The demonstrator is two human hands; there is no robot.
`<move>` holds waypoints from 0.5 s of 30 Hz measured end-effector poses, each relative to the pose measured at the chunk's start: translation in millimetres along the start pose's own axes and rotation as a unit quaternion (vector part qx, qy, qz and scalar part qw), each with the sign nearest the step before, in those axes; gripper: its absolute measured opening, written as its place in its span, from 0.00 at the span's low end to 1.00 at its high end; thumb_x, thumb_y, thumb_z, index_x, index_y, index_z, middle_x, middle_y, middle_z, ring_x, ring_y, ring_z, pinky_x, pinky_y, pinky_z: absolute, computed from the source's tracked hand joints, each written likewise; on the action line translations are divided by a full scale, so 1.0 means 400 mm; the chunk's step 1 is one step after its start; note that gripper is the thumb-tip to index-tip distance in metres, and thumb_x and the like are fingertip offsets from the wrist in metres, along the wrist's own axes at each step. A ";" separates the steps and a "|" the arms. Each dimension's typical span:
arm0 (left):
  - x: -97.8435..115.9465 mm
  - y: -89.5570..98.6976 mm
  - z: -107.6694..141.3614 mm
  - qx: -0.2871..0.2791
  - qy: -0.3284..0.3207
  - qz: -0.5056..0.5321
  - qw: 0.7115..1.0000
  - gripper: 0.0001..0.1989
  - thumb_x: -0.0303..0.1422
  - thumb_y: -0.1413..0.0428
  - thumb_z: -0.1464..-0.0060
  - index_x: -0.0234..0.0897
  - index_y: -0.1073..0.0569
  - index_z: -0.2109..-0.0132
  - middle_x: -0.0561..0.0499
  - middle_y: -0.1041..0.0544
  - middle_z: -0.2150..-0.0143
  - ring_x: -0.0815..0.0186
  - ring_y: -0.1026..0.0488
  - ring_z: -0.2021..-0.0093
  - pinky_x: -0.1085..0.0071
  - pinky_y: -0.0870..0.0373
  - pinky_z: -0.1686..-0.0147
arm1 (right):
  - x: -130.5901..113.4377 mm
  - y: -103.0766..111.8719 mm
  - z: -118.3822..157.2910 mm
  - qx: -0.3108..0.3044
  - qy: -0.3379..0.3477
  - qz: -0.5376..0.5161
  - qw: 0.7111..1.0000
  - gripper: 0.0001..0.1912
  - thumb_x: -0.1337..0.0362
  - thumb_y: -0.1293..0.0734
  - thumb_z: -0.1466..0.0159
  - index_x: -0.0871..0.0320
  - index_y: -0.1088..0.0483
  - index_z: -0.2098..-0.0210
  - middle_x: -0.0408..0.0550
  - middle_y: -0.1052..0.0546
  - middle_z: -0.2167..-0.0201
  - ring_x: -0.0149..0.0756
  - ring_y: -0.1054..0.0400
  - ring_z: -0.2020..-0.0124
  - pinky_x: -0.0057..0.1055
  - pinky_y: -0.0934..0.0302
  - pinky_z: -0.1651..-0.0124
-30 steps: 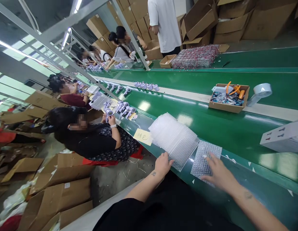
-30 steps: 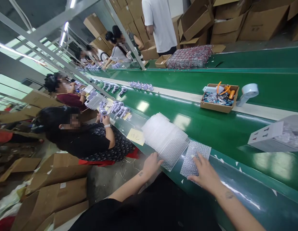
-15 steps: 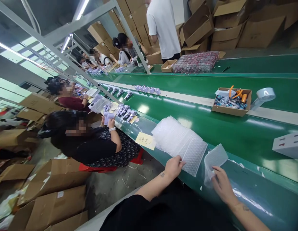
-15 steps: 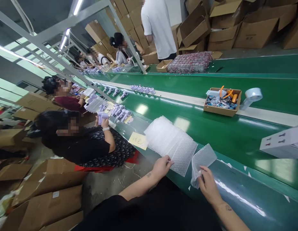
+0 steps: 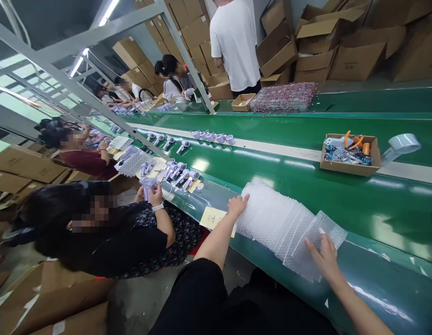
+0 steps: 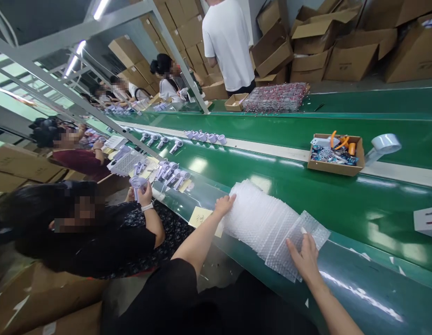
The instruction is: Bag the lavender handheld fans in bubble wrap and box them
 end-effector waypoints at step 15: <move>-0.097 0.036 0.090 0.176 -0.127 0.143 0.966 0.22 0.45 0.54 0.42 0.34 0.31 0.49 0.40 0.29 0.52 0.55 0.37 0.47 0.57 0.43 0.46 | -0.029 -0.036 0.043 0.072 0.051 0.017 0.996 0.36 0.44 0.44 0.40 0.60 0.46 0.41 0.58 0.40 0.41 0.51 0.49 0.39 0.49 0.55 0.39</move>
Point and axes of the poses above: each hand's wrist, its own z-axis away from the middle knuckle, its own y-axis out of the back of the hand, x = y × z, the point moved 8 cm from there along -z, towards the middle knuckle
